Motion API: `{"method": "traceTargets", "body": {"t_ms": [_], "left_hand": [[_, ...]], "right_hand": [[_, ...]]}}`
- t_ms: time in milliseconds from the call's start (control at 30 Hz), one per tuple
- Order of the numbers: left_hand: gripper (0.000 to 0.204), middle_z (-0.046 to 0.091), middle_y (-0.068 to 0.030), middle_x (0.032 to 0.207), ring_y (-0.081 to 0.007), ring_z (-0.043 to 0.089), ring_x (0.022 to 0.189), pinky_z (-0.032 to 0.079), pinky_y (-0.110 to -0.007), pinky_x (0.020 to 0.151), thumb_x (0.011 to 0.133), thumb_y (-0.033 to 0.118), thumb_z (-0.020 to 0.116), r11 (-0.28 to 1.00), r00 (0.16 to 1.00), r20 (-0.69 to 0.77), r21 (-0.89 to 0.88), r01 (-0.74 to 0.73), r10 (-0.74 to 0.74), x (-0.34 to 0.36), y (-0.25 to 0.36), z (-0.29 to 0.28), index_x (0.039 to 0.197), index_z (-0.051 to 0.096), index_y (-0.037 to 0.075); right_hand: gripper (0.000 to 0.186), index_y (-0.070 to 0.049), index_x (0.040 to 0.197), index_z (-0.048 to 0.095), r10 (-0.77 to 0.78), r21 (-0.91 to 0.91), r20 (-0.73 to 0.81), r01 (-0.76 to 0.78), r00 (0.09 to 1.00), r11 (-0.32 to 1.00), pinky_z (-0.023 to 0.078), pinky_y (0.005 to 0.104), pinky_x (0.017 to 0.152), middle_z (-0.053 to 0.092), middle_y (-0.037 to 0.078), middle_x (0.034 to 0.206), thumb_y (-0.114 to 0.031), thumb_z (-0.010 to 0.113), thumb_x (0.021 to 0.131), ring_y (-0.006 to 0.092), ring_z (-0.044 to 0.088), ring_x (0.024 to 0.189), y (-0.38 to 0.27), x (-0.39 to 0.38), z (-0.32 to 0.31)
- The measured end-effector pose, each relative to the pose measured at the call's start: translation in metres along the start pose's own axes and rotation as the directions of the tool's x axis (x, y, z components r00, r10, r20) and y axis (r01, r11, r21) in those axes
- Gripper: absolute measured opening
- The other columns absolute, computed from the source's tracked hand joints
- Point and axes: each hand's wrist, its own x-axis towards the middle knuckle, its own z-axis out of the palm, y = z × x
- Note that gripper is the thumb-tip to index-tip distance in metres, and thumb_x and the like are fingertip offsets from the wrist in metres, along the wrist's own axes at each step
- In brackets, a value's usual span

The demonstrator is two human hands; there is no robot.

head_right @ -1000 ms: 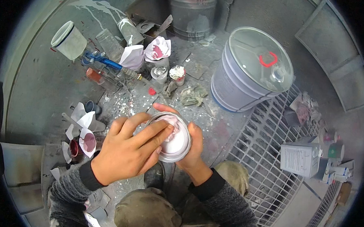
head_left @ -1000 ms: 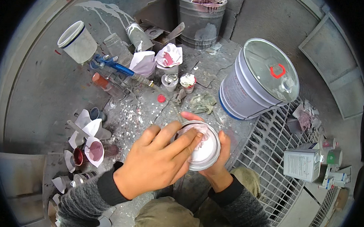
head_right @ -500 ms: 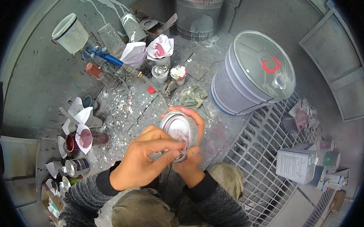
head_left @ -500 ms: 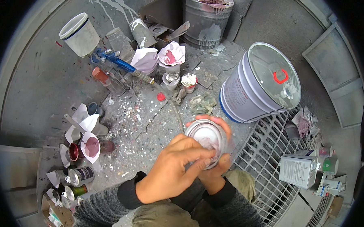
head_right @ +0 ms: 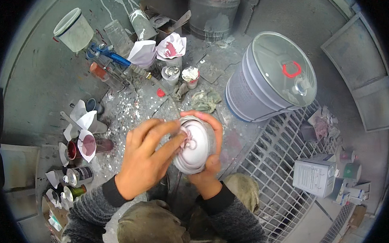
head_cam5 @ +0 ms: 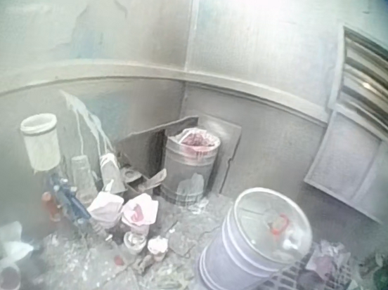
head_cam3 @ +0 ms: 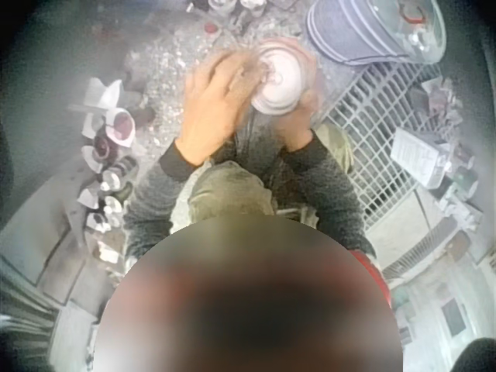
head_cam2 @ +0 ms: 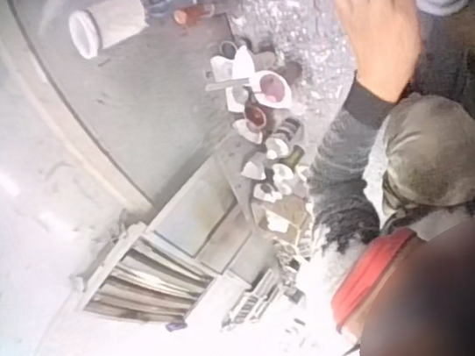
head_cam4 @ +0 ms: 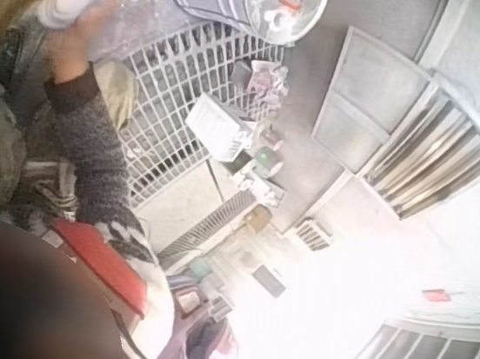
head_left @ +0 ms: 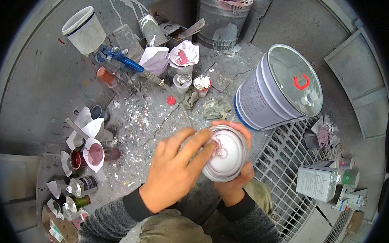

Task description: The person pours pink paint from a large bucket into a spray gun cup, wipes the cup with a cloth, and places the lid on the bucket. They then handle a small container and a plastic bag, placing items into a cardboard box.

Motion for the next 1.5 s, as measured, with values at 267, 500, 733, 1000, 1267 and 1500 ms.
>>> {"method": "traceTargets", "body": {"t_ms": [267, 500, 733, 1000, 1267, 1500], "left_hand": [[0.022, 0.07, -0.0063, 0.099, -0.0282, 0.063, 0.098, 0.047, -0.04, 0.085, 0.083, 0.011, 0.08, 0.845, 0.979, 0.156, -0.499, 0.194, -0.132, -0.005, 0.005, -0.014, 0.104, 0.074, 0.008], [0.019, 0.07, -0.0116, 0.09, -0.0301, 0.064, 0.083, 0.051, -0.039, 0.072, 0.085, 0.007, 0.075, 0.696, 0.892, 0.168, -0.571, 0.435, -0.42, 0.001, -0.011, -0.032, 0.103, 0.069, 0.004], [0.025, 0.065, -0.0085, 0.098, -0.0306, 0.061, 0.087, 0.051, -0.042, 0.074, 0.08, 0.007, 0.075, 0.962, 0.972, -0.122, -0.213, 0.173, -0.202, 0.02, 0.004, -0.012, 0.105, 0.07, 0.006], [0.03, 0.07, -0.0092, 0.105, -0.0307, 0.067, 0.097, 0.053, -0.042, 0.083, 0.082, 0.0, 0.075, 0.956, 0.978, -0.162, -0.284, 0.079, -0.129, 0.017, 0.015, 0.001, 0.113, 0.071, 0.002], [0.039, 0.071, -0.0088, 0.112, -0.0296, 0.07, 0.102, 0.055, -0.04, 0.085, 0.073, -0.003, 0.076, 0.918, 0.978, -0.207, -0.392, -0.066, -0.018, 0.013, 0.011, 0.01, 0.11, 0.074, 0.009], [0.042, 0.07, -0.0064, 0.113, -0.0285, 0.068, 0.1, 0.054, -0.039, 0.084, 0.073, -0.001, 0.076, 0.96, 0.967, -0.247, -0.253, -0.12, 0.056, 0.018, -0.014, 0.009, 0.113, 0.075, 0.011]], "right_hand": [[0.106, -0.004, 0.148, 0.038, -0.067, -0.045, 0.035, 0.069, 0.997, 0.997, 0.049, 0.0503, 0.108, 0.05, 0.025, 0.141, -0.085, 0.06, 0.084, 0.0371, 0.06, 0.125, 0.0, 0.0, 0.003], [0.112, -0.004, 0.155, 0.032, 0.122, 0.142, 0.025, -0.124, 0.992, 0.982, 0.044, 0.0558, 0.115, 0.034, 0.033, 0.161, -0.079, 0.07, 0.08, 0.0426, 0.052, 0.138, -0.008, 0.002, 0.01], [0.112, -0.003, 0.154, 0.034, 0.126, 0.076, 0.075, -0.132, 0.989, 0.988, 0.04, 0.0484, 0.117, 0.034, 0.033, 0.161, -0.081, 0.067, 0.08, 0.0367, 0.052, 0.138, -0.005, 0.001, 0.014], [0.11, 0.003, 0.148, 0.041, 0.121, -0.048, 0.031, -0.12, 0.992, 0.992, 0.045, 0.048, 0.112, 0.048, 0.034, 0.15, -0.086, 0.049, 0.084, 0.0364, 0.058, 0.13, -0.009, 0.0, 0.016], [0.113, 0.003, 0.151, 0.038, 0.214, 0.068, 0.071, -0.219, 0.974, 0.973, 0.051, 0.0533, 0.105, 0.052, 0.031, 0.148, -0.087, 0.044, 0.084, 0.0408, 0.063, 0.123, -0.004, 0.002, 0.015], [0.107, 0.003, 0.153, 0.039, 0.235, 0.078, 0.059, -0.24, 0.97, 0.968, 0.042, 0.0483, 0.115, 0.054, 0.028, 0.147, -0.081, 0.038, 0.087, 0.0367, 0.053, 0.137, -0.005, 0.004, 0.015]]}}
